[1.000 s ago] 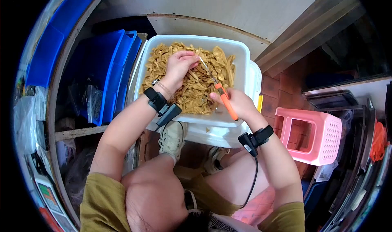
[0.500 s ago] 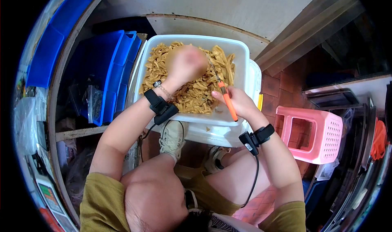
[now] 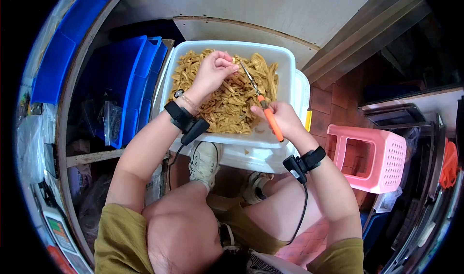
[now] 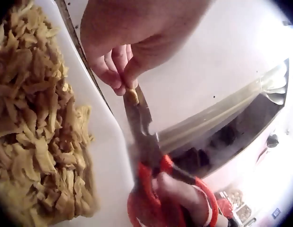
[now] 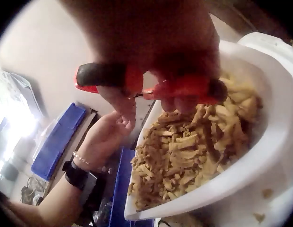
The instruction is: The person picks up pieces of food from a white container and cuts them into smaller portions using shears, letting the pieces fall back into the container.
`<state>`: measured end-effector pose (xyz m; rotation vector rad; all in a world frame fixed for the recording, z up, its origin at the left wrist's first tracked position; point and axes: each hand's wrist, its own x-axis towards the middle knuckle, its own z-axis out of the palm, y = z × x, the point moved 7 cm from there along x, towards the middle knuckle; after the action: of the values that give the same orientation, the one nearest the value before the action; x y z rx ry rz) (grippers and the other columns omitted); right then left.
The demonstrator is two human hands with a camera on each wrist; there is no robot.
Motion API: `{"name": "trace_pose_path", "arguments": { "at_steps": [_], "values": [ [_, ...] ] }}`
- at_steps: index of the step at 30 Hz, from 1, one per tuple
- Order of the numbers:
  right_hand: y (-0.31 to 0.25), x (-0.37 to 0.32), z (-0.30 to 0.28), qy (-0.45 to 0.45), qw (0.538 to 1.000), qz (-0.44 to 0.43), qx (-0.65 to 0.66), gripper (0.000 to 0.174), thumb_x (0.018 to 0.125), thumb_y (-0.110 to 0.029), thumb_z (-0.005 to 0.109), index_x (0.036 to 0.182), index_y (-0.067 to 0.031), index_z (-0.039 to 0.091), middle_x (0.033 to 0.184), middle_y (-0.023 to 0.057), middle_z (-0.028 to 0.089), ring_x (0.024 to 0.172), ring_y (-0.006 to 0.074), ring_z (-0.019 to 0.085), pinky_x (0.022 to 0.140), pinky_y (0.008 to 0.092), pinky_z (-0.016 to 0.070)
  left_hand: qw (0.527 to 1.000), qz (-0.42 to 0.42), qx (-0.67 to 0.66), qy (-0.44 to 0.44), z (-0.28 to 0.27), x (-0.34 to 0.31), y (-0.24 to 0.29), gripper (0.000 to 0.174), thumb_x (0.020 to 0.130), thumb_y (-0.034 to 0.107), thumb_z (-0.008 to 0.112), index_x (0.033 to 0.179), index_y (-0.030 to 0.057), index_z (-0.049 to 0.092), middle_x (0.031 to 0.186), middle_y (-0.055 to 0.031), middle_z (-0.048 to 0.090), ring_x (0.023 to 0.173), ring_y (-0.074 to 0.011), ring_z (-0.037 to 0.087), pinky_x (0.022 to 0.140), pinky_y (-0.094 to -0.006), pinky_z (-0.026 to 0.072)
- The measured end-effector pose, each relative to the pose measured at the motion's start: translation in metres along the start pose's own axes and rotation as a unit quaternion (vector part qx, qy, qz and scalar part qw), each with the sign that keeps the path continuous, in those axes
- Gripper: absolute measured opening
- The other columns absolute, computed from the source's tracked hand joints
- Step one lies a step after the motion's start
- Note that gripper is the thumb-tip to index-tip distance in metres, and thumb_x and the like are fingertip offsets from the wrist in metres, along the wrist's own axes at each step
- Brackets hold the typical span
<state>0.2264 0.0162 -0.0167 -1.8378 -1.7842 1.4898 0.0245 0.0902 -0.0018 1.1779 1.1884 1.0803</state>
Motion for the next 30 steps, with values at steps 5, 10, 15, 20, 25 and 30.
{"name": "trace_pose_path", "arguments": {
  "at_steps": [5, 10, 15, 20, 25, 30],
  "values": [
    [0.003, 0.004, -0.003, 0.048, 0.997, -0.04, -0.037, 0.056, 0.076, -0.051, 0.073, 0.053, -0.0071, 0.047, 0.048, 0.0027, 0.049, 0.044, 0.0111, 0.049, 0.044, 0.0277, 0.0406, 0.993, -0.091, -0.08, 0.0, -0.005, -0.007, -0.019, 0.02, 0.089, 0.008, 0.062, 0.106, -0.0002, 0.054, 0.093, -0.0059, 0.063, 0.085, -0.0132, 0.062, 0.078, -0.0234, 0.051],
    [-0.009, -0.004, -0.004, 0.053, 0.998, -0.027, -0.029, 0.059, 0.074, -0.055, 0.072, 0.053, -0.0052, 0.048, 0.049, 0.0064, 0.051, 0.045, 0.0158, 0.052, 0.047, 0.0308, 0.043, 0.972, -0.131, -0.194, -0.002, -0.003, -0.01, -0.033, 0.022, 0.091, 0.01, 0.06, 0.109, -0.0004, 0.054, 0.1, -0.0069, 0.061, 0.092, -0.0136, 0.06, 0.08, -0.024, 0.0508],
    [-0.008, -0.003, -0.004, 0.033, 0.999, -0.004, -0.013, 0.061, 0.072, -0.059, 0.071, 0.054, -0.0041, 0.051, 0.051, 0.0093, 0.055, 0.049, 0.0201, 0.056, 0.053, 0.0333, 0.0466, 0.974, -0.113, -0.197, 0.021, -0.011, -0.009, -0.035, 0.02, 0.091, 0.01, 0.059, 0.108, -0.0006, 0.057, 0.1, -0.0053, 0.06, 0.092, -0.0134, 0.06, 0.082, -0.0228, 0.05],
    [-0.004, 0.001, 0.002, -0.011, 1.0, -0.008, -0.024, 0.064, 0.073, -0.065, 0.065, 0.053, -0.0053, 0.053, 0.05, 0.0077, 0.056, 0.049, 0.0205, 0.058, 0.052, 0.0326, 0.0461, 0.974, -0.091, -0.202, 0.04, -0.026, -0.006, -0.036, 0.019, 0.091, 0.009, 0.059, 0.108, 0.0002, 0.058, 0.099, -0.0047, 0.061, 0.091, -0.0131, 0.06, 0.082, -0.0235, 0.05],
    [0.003, 0.004, 0.006, -0.023, 0.999, -0.015, -0.032, 0.066, 0.074, -0.068, 0.061, 0.052, -0.006, 0.054, 0.049, 0.0065, 0.055, 0.049, 0.0202, 0.058, 0.052, 0.0325, 0.0454, 0.982, -0.085, -0.168, 0.008, -0.018, -0.01, -0.029, 0.019, 0.091, 0.01, 0.06, 0.107, 0.0008, 0.059, 0.098, -0.0044, 0.062, 0.09, -0.0128, 0.061, 0.081, -0.0238, 0.0497],
    [-0.003, -0.003, 0.005, -0.035, 0.999, -0.008, -0.025, 0.067, 0.075, -0.069, 0.06, 0.052, -0.0067, 0.054, 0.049, 0.0053, 0.056, 0.048, 0.019, 0.057, 0.051, 0.0312, 0.0447, 0.993, -0.071, -0.095, 0.01, -0.013, -0.011, -0.026, 0.019, 0.089, 0.011, 0.062, 0.105, 0.0014, 0.06, 0.096, -0.0045, 0.065, 0.088, -0.0118, 0.062, 0.079, -0.0232, 0.0491]
  ]
}}
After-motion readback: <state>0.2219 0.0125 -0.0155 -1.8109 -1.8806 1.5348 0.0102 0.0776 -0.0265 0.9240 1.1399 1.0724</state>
